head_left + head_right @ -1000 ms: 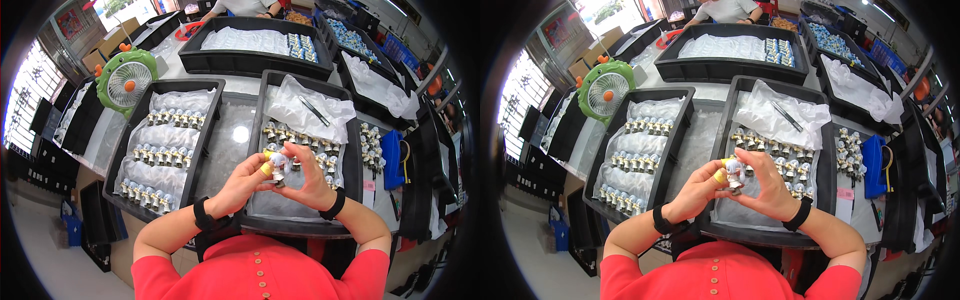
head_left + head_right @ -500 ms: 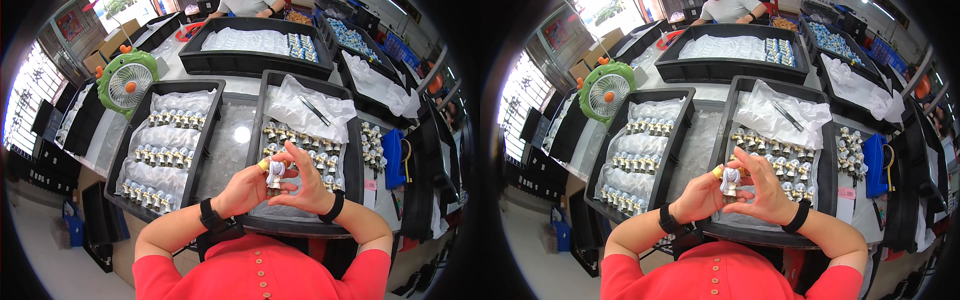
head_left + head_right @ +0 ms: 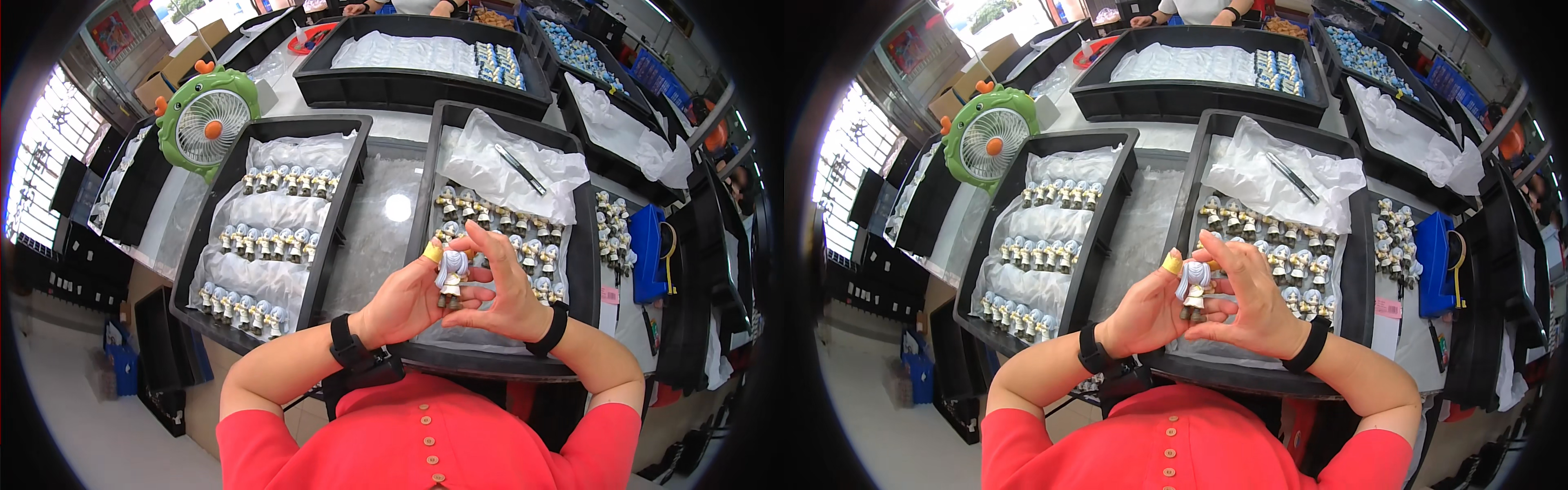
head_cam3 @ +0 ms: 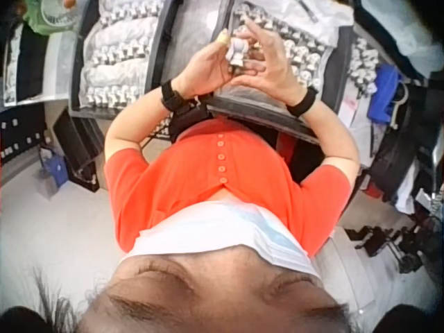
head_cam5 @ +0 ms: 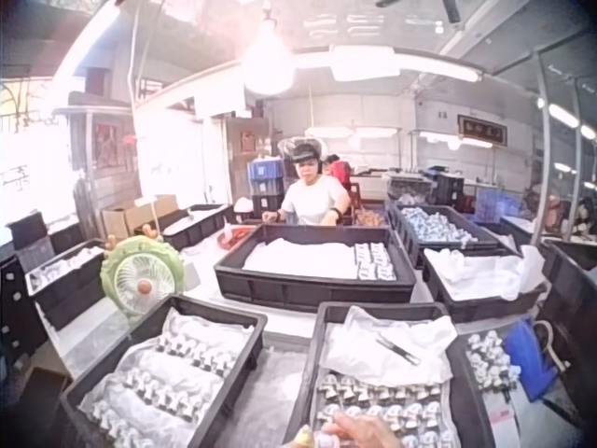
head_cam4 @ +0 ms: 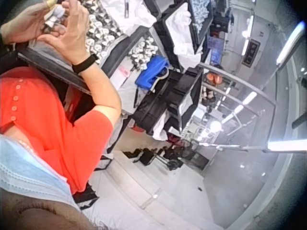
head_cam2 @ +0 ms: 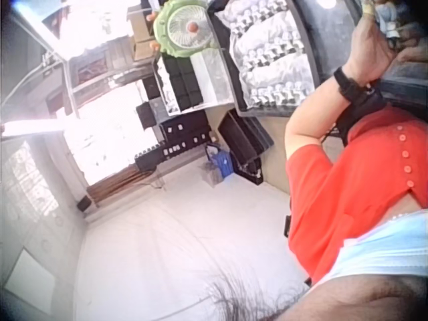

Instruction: The person repeatedly picks up small cylindrical components from a tray, manipulates them with their fingers, and places them back into the tray. The task involves handling multiple identical items one by one in a repetitive cycle within a workshop setting.

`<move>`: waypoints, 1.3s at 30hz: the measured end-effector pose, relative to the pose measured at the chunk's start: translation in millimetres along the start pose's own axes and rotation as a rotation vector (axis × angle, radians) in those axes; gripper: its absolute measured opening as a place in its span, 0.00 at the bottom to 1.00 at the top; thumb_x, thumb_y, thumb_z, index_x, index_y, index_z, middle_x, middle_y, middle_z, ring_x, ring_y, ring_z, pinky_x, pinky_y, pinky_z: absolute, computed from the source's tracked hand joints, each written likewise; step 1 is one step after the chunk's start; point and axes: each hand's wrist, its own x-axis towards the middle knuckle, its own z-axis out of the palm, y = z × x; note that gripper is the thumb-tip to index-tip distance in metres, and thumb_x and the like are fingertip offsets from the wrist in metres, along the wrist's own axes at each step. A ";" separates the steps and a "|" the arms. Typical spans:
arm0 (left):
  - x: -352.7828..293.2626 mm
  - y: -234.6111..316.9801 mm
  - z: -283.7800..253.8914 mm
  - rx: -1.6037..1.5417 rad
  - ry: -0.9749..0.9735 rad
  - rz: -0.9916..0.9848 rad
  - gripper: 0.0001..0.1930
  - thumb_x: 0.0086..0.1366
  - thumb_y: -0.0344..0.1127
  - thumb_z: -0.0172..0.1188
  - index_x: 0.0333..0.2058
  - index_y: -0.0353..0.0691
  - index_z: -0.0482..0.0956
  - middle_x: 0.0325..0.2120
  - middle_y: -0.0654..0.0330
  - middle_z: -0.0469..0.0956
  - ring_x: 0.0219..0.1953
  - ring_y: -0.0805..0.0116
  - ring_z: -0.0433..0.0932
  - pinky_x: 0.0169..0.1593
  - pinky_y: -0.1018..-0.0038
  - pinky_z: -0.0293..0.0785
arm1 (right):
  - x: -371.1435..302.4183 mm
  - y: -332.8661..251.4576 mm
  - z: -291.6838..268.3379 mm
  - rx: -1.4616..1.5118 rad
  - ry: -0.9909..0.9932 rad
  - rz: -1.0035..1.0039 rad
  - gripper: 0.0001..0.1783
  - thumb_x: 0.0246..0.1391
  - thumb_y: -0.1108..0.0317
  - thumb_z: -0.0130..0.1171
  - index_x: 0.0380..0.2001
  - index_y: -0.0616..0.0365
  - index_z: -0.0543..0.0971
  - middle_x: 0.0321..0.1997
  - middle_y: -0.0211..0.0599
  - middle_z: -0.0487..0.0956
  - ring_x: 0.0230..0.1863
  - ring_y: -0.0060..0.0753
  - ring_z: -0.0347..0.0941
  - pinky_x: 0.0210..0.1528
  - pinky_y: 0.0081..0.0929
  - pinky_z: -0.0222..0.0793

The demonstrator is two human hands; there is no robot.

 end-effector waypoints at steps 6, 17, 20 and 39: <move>0.5 0.4 -1.7 0.007 0.007 0.001 0.29 0.70 0.58 0.31 0.59 0.44 0.57 0.52 0.51 0.68 0.51 0.58 0.73 0.44 0.67 0.75 | -0.1 -0.2 1.8 0.058 0.017 0.050 0.60 0.29 0.67 0.77 0.66 0.52 0.51 0.55 0.39 0.66 0.56 0.40 0.59 0.53 0.32 0.73; -1.4 2.8 2.9 0.025 0.023 0.134 0.22 0.73 0.47 0.33 0.61 0.45 0.54 0.49 0.56 0.68 0.50 0.62 0.72 0.49 0.68 0.70 | 3.9 -1.7 -1.4 -0.301 0.152 -0.187 0.48 0.31 0.66 0.75 0.58 0.57 0.63 0.48 0.40 0.70 0.49 0.40 0.66 0.50 0.37 0.62; -2.4 2.6 4.0 0.051 0.070 0.164 0.22 0.73 0.47 0.35 0.61 0.47 0.53 0.48 0.58 0.67 0.50 0.63 0.72 0.51 0.67 0.69 | 0.5 4.0 1.0 -0.307 0.168 -0.260 0.42 0.31 0.67 0.75 0.53 0.56 0.68 0.45 0.37 0.71 0.42 0.38 0.68 0.46 0.35 0.62; -5.5 9.8 0.9 0.065 0.128 0.225 0.26 0.70 0.41 0.44 0.64 0.46 0.51 0.55 0.61 0.66 0.54 0.65 0.69 0.60 0.63 0.61 | -4.5 3.1 -3.7 0.053 0.322 0.130 0.24 0.49 0.78 0.58 0.50 0.63 0.66 0.38 0.41 0.77 0.38 0.28 0.76 0.42 0.24 0.71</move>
